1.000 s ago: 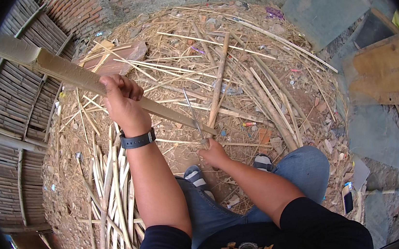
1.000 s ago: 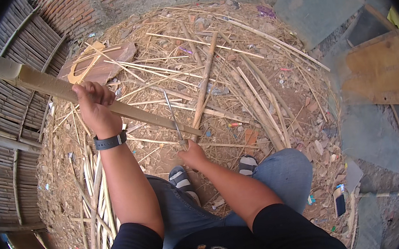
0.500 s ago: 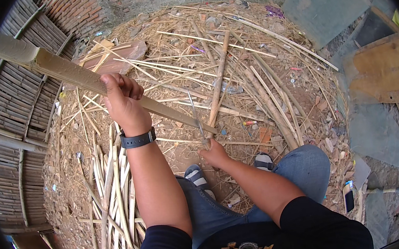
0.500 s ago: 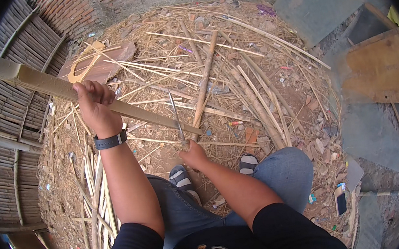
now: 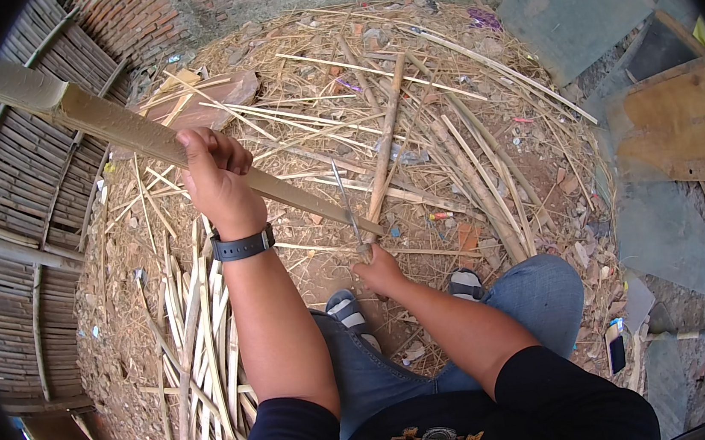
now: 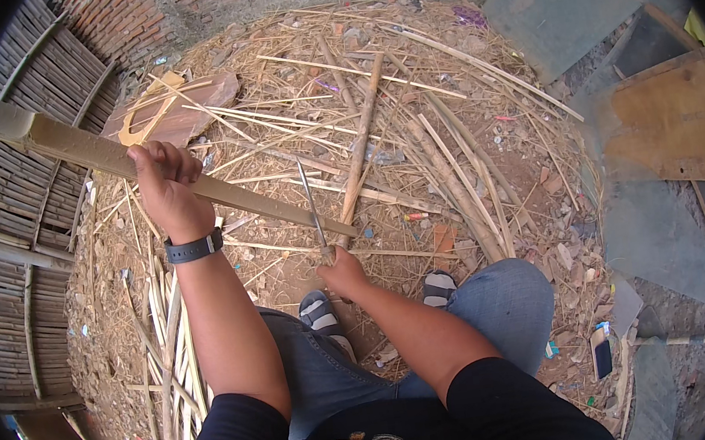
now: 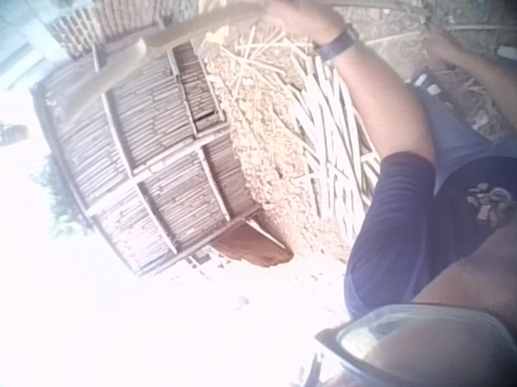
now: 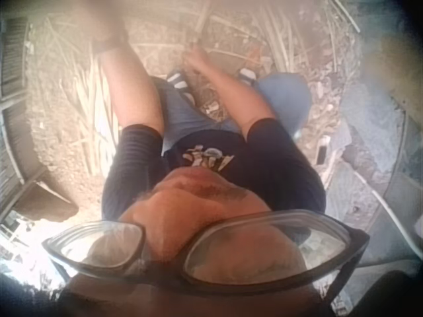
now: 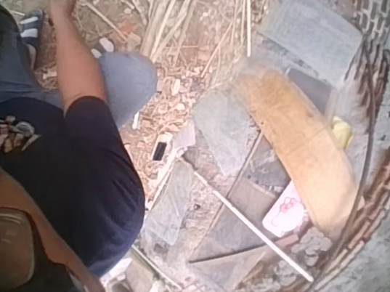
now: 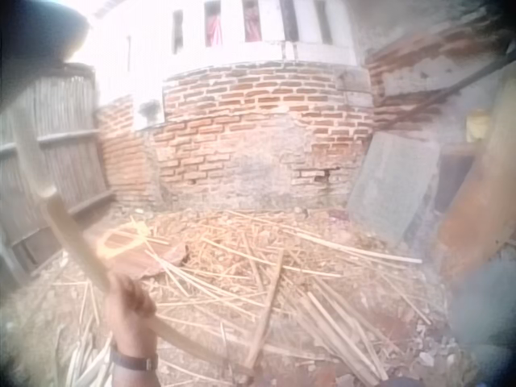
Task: The person sits on the ground and uses a knife to split a long bamboo pole into thin strips. They hold the pole with one hand and use the knife to pry and separate the bamboo fibers, dropping the finished strips onto a pile on the ground.
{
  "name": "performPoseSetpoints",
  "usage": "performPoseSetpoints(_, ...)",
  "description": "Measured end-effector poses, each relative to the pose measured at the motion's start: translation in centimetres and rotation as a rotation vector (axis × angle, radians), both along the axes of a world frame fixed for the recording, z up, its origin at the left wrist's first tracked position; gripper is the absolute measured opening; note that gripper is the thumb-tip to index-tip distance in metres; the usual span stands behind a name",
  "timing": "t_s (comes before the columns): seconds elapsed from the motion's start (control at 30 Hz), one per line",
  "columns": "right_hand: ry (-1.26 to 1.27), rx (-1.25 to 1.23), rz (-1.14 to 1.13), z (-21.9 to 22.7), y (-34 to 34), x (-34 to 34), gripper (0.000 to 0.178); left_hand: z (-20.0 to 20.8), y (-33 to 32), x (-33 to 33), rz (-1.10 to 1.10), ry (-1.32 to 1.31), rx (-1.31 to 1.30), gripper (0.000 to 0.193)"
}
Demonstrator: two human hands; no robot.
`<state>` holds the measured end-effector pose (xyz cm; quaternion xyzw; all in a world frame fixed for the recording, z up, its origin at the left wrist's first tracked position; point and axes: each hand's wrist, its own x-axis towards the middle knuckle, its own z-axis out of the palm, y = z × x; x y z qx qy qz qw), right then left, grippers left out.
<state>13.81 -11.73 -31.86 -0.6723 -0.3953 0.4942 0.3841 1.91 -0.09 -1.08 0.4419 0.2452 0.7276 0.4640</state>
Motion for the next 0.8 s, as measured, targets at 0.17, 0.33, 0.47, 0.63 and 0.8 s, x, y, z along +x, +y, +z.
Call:
performPoseSetpoints(0.17, 0.010, -0.008, 0.003, 1.0, -0.2, 0.2, 0.048, 0.1, -0.1, 0.2, -0.003, 0.002, 0.001, 0.043)
performPoseSetpoints(0.33, -0.047, 0.037, 0.000, -0.7, 0.0, 0.3, 0.049, 0.0, 0.1, 0.3, 0.001, -0.004, -0.008, 0.043)
performPoseSetpoints(0.47, -0.066, 0.031, 0.001, -0.5, 0.0, 0.1, 0.049, 0.0, 0.1, 0.1, 0.008, 0.007, -0.002, 0.043)
performPoseSetpoints(0.63, -0.068, 0.037, 0.007, -0.4, 0.0, 0.3, 0.049, -0.1, 0.1, 0.2, 0.009, 0.014, 0.000, 0.043)
performPoseSetpoints(0.8, -0.030, -0.039, -0.005, 1.4, -0.2, 0.1, 0.046, -0.3, 0.2, -0.2, 0.022, 0.020, 0.002, 0.043)
